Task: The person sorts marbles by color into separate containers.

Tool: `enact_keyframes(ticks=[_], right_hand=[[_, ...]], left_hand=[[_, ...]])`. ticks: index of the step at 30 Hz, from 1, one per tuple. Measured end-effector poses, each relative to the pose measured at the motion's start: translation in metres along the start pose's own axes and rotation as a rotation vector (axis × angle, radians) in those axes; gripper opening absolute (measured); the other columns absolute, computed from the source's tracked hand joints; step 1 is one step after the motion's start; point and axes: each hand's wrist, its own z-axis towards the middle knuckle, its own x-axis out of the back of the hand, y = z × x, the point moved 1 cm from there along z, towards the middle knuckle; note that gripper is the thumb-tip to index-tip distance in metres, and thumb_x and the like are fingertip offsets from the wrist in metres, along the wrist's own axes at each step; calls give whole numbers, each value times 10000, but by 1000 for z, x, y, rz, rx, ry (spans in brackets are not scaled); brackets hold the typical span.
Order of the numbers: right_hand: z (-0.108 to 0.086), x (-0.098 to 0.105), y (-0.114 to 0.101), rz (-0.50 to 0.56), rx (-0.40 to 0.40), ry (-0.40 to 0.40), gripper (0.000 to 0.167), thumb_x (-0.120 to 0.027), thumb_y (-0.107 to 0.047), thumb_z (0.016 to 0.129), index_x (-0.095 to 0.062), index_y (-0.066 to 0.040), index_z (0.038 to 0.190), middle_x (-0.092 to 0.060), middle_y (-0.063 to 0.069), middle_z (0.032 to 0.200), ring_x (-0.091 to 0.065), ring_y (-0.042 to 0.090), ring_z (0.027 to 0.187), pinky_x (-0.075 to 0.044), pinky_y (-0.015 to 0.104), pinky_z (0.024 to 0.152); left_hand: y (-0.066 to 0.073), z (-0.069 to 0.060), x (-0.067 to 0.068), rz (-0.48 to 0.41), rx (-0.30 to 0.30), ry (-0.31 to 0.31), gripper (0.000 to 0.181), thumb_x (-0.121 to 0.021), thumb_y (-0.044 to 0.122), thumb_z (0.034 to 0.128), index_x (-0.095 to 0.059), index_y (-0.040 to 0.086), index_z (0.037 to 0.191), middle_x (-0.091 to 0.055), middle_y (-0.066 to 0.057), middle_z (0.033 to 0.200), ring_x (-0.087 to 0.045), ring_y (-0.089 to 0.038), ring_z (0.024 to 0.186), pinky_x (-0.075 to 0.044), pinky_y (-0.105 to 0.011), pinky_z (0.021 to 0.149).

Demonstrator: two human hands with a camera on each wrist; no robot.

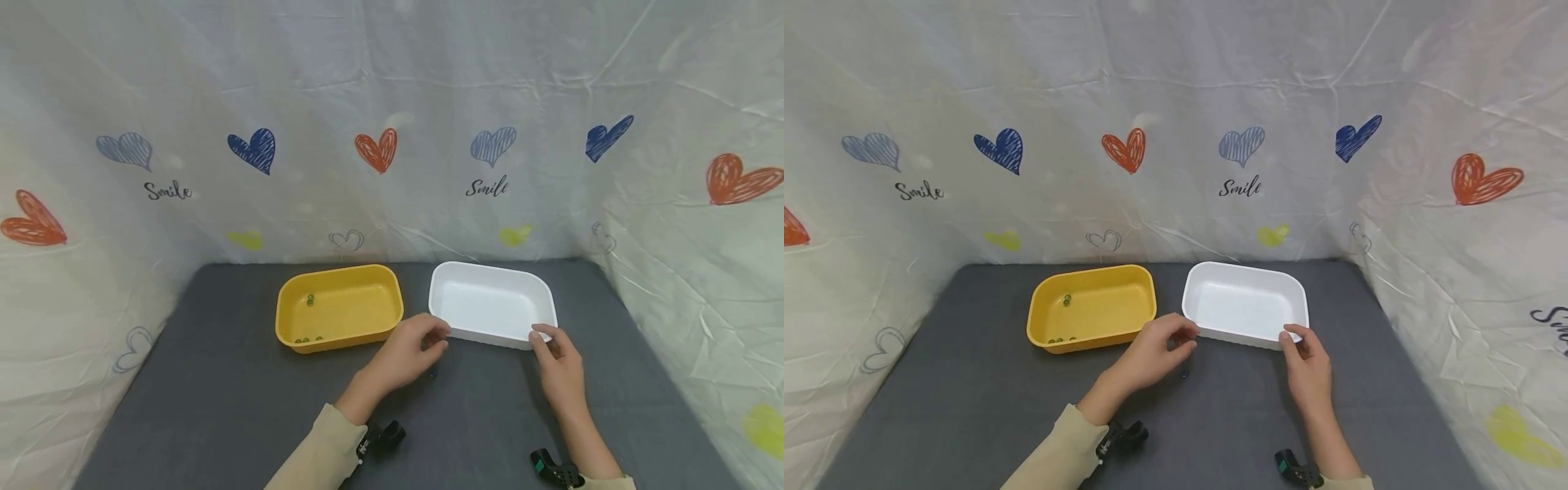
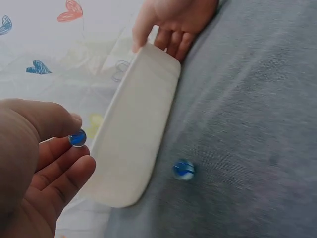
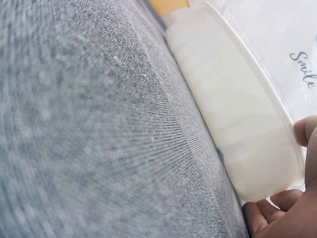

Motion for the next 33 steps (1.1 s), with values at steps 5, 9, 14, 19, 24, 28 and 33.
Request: enact_keyframes(ticks=[5,9,14,19,24,28,33], right_hand=[[-2,-2,0,-9,-3,4,308,-655,-328,1125,-732,-124,1342,-585,126,831,-513,175,772,-409,276,686],[-3,-2,-1,-21,1,5,321,-637,-344,1135,-723,-127,1356,-620,182,883,-529,186,793,-419,277,700],[-3,-1,-2,-18,4,9,314,-641,-343,1132,-729,-129,1345,-600,162,846,-516,188,756,-416,282,679],[-2,-1,-2,-18,3,14,303,-649,-343,1129,-735,-136,1334,-576,124,798,-501,191,725,-410,287,663],[-2,-1,-1,-5,-4,9,292,-662,-335,1122,-740,-144,1330,-581,104,794,-503,185,739,-412,286,671],[-2,-1,-1,-2,0,1,295,-667,-322,1120,-740,-139,1339,-593,104,802,-507,166,750,-411,277,677],[0,-1,0,4,6,5,287,-679,-301,1114,-744,-140,1342,-561,65,769,-491,159,727,-403,279,663]], left_hand=[[5,10,0,13,-24,50,197,-750,89,1050,-764,76,1246,-731,-10,1146,-663,-89,974,-591,-267,892],[5,17,-5,9,-22,66,202,-749,90,1052,-752,84,1254,-731,-1,1149,-676,-81,1000,-591,-260,917],[6,28,-10,-23,3,96,197,-748,106,1057,-748,72,1250,-739,-3,1135,-679,-78,982,-599,-256,898],[5,38,-14,-48,51,121,185,-745,115,1060,-754,84,1242,-743,10,1136,-681,-76,984,-589,-233,915],[0,47,-18,-84,106,120,179,-730,123,1067,-758,92,1242,-742,19,1117,-679,-78,978,-585,-241,913],[-4,52,-21,-97,117,124,168,-722,112,1067,-761,86,1228,-742,13,1103,-679,-86,966,-585,-248,901],[-6,58,-25,-82,131,114,163,-722,111,1066,-756,87,1224,-739,1,1110,-679,-98,969,-584,-250,907]])
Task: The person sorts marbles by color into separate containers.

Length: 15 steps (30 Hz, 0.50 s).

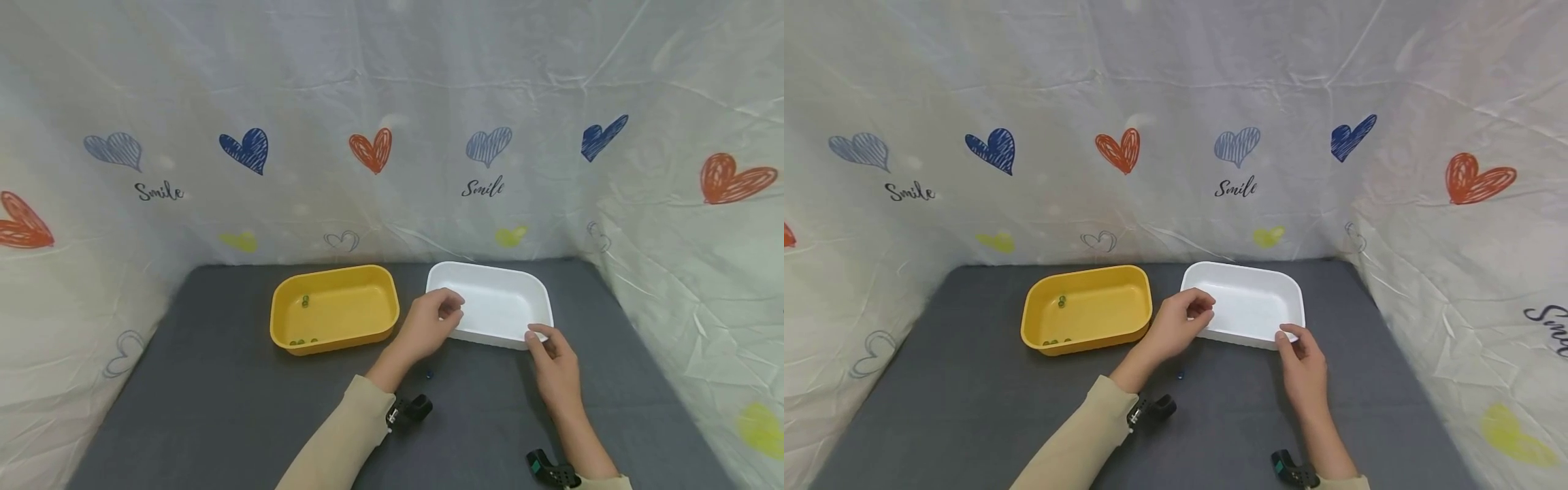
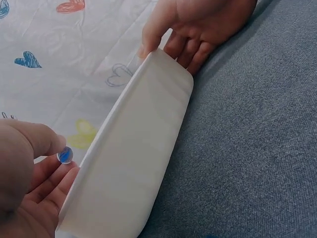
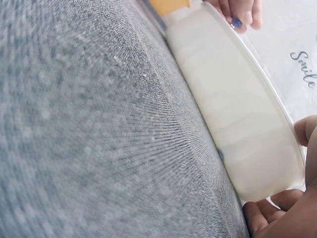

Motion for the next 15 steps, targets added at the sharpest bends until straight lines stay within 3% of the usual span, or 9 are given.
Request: enact_keyframes(ticks=[15], right_hand=[[0,0,-2,-8,4,2,291,-669,-310,1120,-739,-135,1340,-578,97,796,-507,166,758,-415,271,681]], left_hand=[[0,0,-4,60,32,-2,184,-718,78,1055,-751,77,1236,-748,-50,1185,-726,-137,1062,-590,-289,982]])
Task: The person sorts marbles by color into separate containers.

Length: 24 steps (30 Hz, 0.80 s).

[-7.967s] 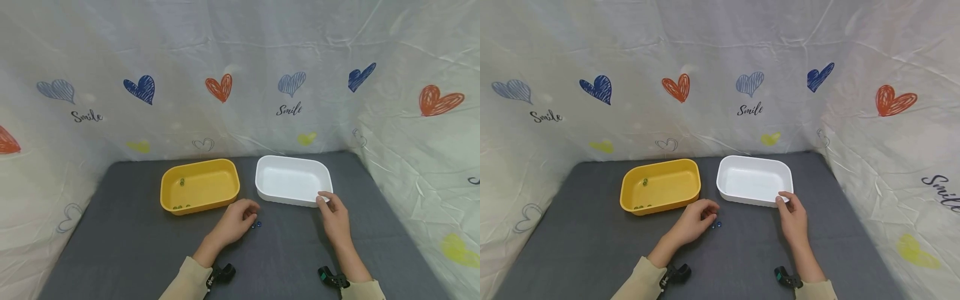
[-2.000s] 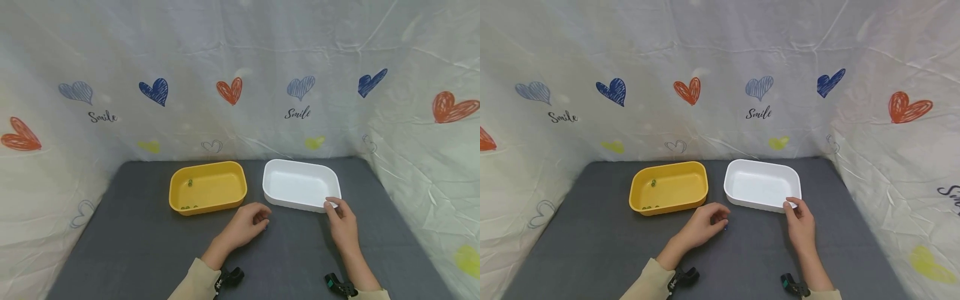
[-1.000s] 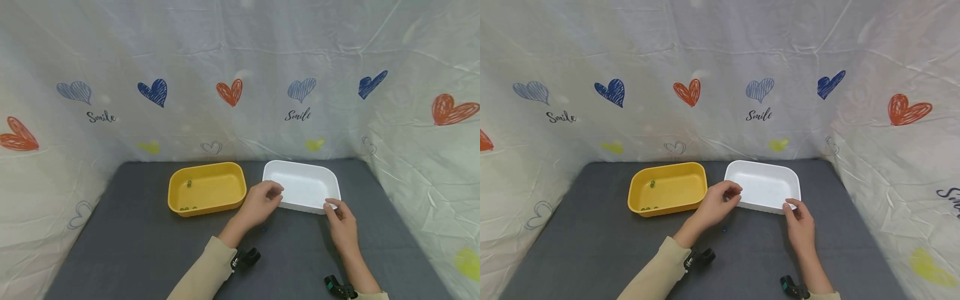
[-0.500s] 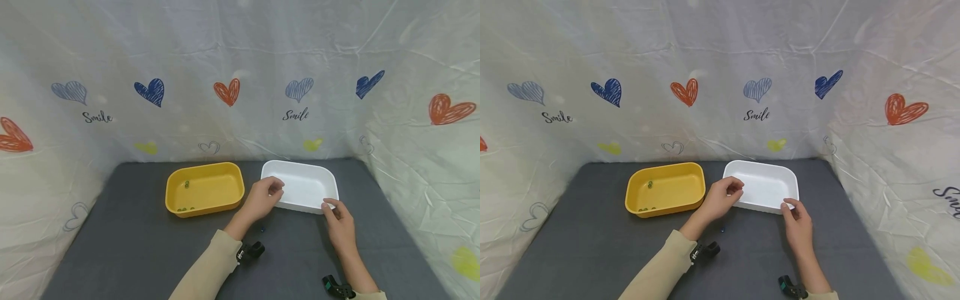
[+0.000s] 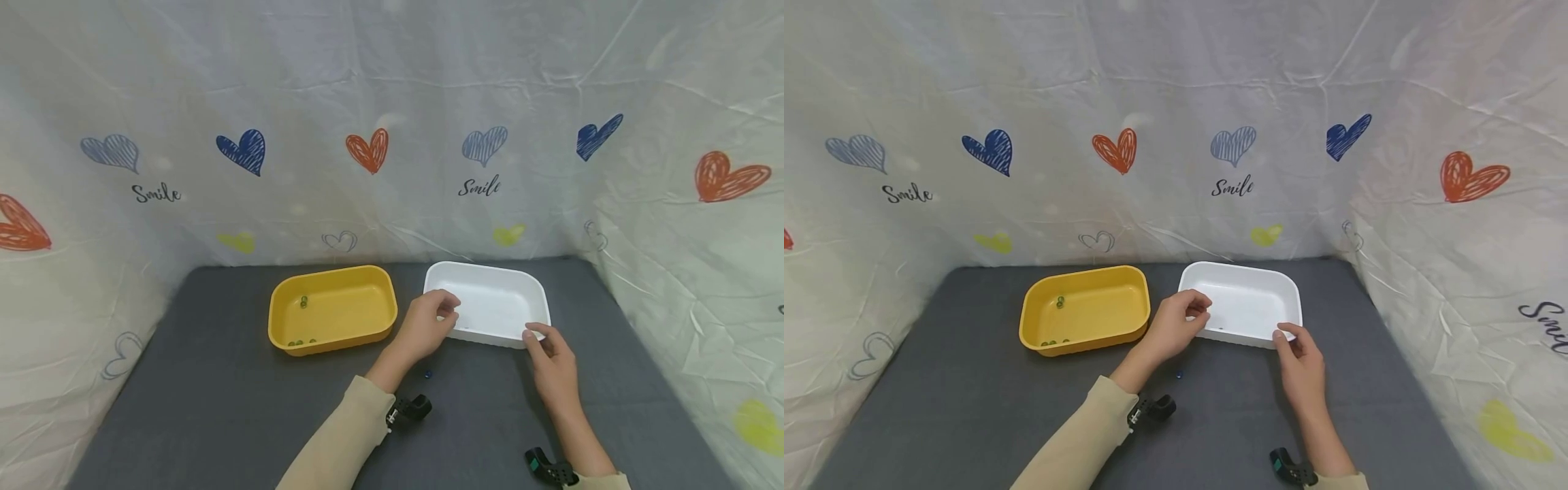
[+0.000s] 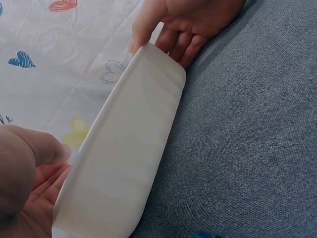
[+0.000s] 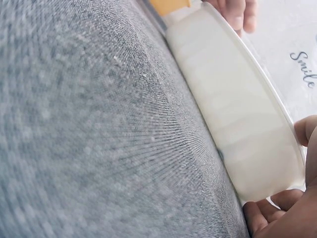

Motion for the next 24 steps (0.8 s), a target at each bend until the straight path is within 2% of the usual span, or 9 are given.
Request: enact_keyframes(ticks=[11,18,24], right_hand=[[1,0,-1,-5,-2,1,299,-660,-307,1123,-734,-119,1343,-583,116,827,-524,164,786,-421,259,692],[2,-2,1,-28,-9,-6,323,-641,-323,1130,-718,-120,1371,-644,112,1017,-568,139,920,-437,208,764],[2,-2,2,-18,-21,-3,312,-652,-316,1126,-727,-131,1366,-630,119,958,-551,145,882,-429,228,740]], left_hand=[[-3,-2,-2,-3,-1,12,171,-707,84,1058,-753,96,1222,-745,-19,1178,-716,-129,1070,-590,-306,993],[-6,-3,0,-39,-32,19,172,-714,69,1046,-758,71,1212,-756,-36,1163,-723,-124,1047,-591,-304,992],[-5,-4,1,-49,-46,13,178,-709,73,1052,-760,67,1223,-759,-41,1161,-723,-118,1045,-588,-285,991]])
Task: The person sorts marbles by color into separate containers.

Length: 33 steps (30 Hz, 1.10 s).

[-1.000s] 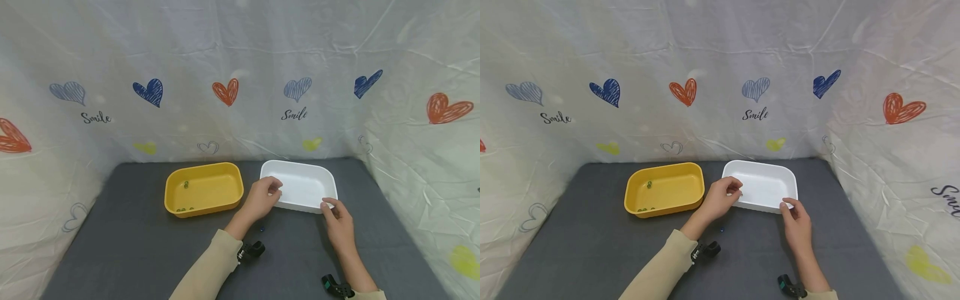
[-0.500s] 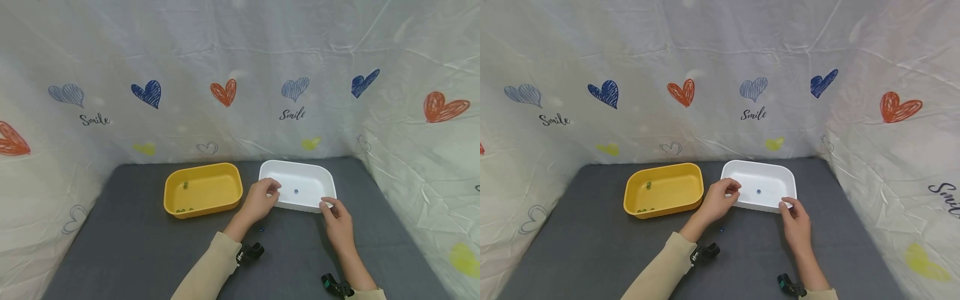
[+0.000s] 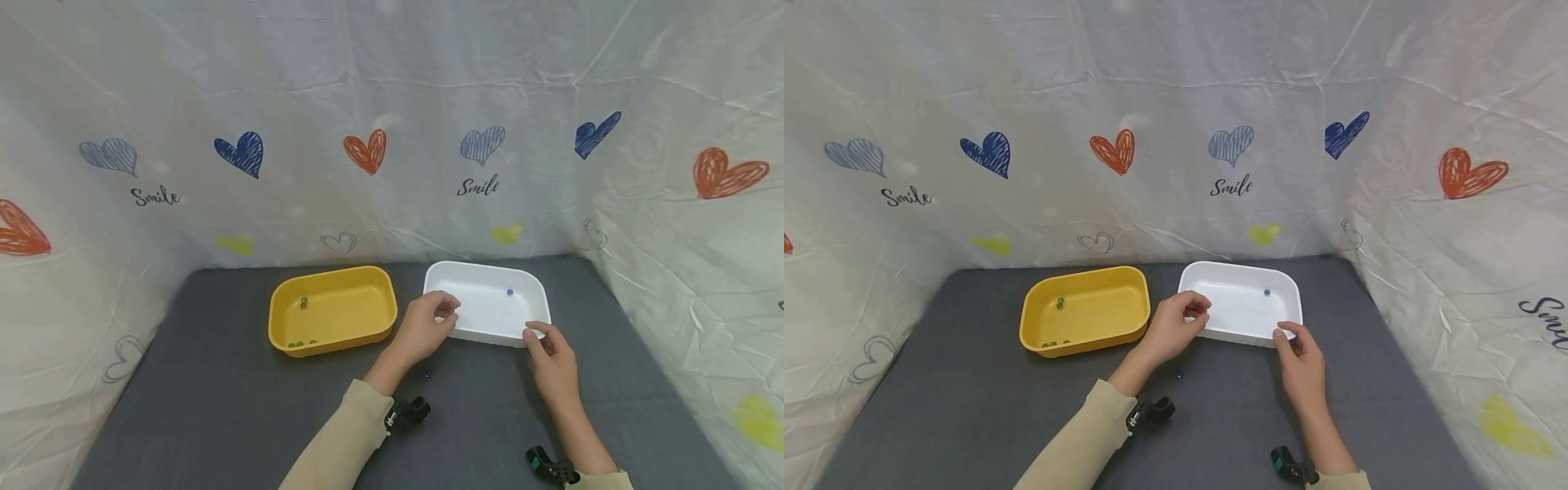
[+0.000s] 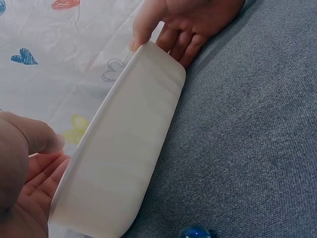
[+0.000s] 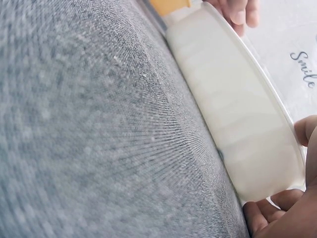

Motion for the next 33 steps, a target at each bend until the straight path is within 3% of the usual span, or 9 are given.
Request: enact_keyframes(ticks=[6,11,19,27,33], right_hand=[[-1,0,-1,-6,1,-2,310,-653,-316,1126,-727,-136,1368,-635,114,983,-549,147,872,-429,231,734],[-1,0,-1,-20,8,-4,323,-639,-321,1131,-718,-125,1376,-650,117,1036,-551,142,887,-423,224,738],[-2,0,-4,2,-3,2,319,-636,-337,1132,-723,-122,1352,-688,118,1165,-579,139,952,-439,214,784],[-2,2,-4,10,12,14,295,-651,-318,1125,-730,-121,1330,-568,102,808,-513,189,770,-417,278,689],[-2,1,-5,18,4,13,297,-656,-327,1122,-737,-130,1329,-577,115,821,-523,185,778,-423,275,697]], left_hand=[[2,-2,4,11,-12,7,173,-709,85,1057,-763,85,1221,-760,-23,1155,-714,-103,1041,-586,-265,983],[8,-6,14,27,-31,31,177,-713,90,1056,-763,77,1226,-764,-60,1162,-708,-120,1031,-597,-291,971],[11,-23,26,94,-72,40,194,-759,29,1011,-761,89,1196,-738,-39,1112,-704,-128,960,-609,-274,888],[8,-51,25,52,-106,-7,216,-777,-2,994,-772,63,1200,-744,-60,1104,-661,-134,915,-591,-273,826],[-4,-66,18,72,-81,-40,215,-786,3,990,-777,80,1190,-711,8,1042,-608,-95,862,-556,-230,763]])
